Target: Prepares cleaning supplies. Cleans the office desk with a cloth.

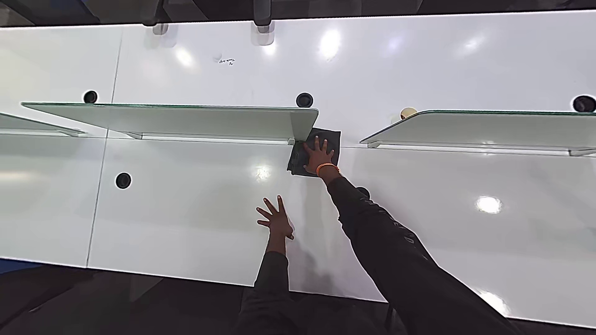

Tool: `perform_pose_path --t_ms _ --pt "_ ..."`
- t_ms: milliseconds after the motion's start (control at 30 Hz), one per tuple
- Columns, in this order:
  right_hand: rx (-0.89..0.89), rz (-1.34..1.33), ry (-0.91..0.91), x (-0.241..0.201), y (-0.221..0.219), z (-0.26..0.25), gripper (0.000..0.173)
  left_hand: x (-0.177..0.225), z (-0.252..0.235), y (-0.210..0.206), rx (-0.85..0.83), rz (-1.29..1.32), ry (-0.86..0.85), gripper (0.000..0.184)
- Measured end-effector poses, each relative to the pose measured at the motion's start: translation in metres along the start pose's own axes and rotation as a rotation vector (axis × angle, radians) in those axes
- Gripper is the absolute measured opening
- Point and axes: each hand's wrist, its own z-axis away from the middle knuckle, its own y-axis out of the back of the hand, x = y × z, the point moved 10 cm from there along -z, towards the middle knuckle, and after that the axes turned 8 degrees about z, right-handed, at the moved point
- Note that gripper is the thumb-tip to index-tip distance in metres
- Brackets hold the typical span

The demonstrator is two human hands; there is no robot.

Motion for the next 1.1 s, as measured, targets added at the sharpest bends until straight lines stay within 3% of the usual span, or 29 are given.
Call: perform_pose_path --t_ms 367,533,667,900,1033,1100 --pt "-0.064 0.081 0.006 0.006 -0.015 -0.014 0.105 0.001 0.002 0.000 -0.002 0.007 -0.003 0.178" --pt "-0.070 0.100 0.026 0.007 -0.034 0.018 0.111 0.003 0.003 0.003 0.000 0.016 -0.021 0.178" --pt "-0.041 0.065 0.055 0.000 -0.060 0.085 0.110 0.002 0.004 0.002 0.006 0.009 -0.036 0.177" --pt "-0.195 0.049 0.121 -0.015 -0.152 0.217 0.106 -0.005 0.017 0.009 0.091 0.029 -0.190 0.168" --pt "-0.221 0.031 0.230 -0.050 -0.225 0.334 0.105 -0.044 0.056 0.005 0.104 -0.152 -0.425 0.136" --pt "-0.277 0.054 0.287 -0.060 -0.261 0.389 0.108 -0.084 0.078 -0.009 0.047 -0.274 -0.449 0.133"
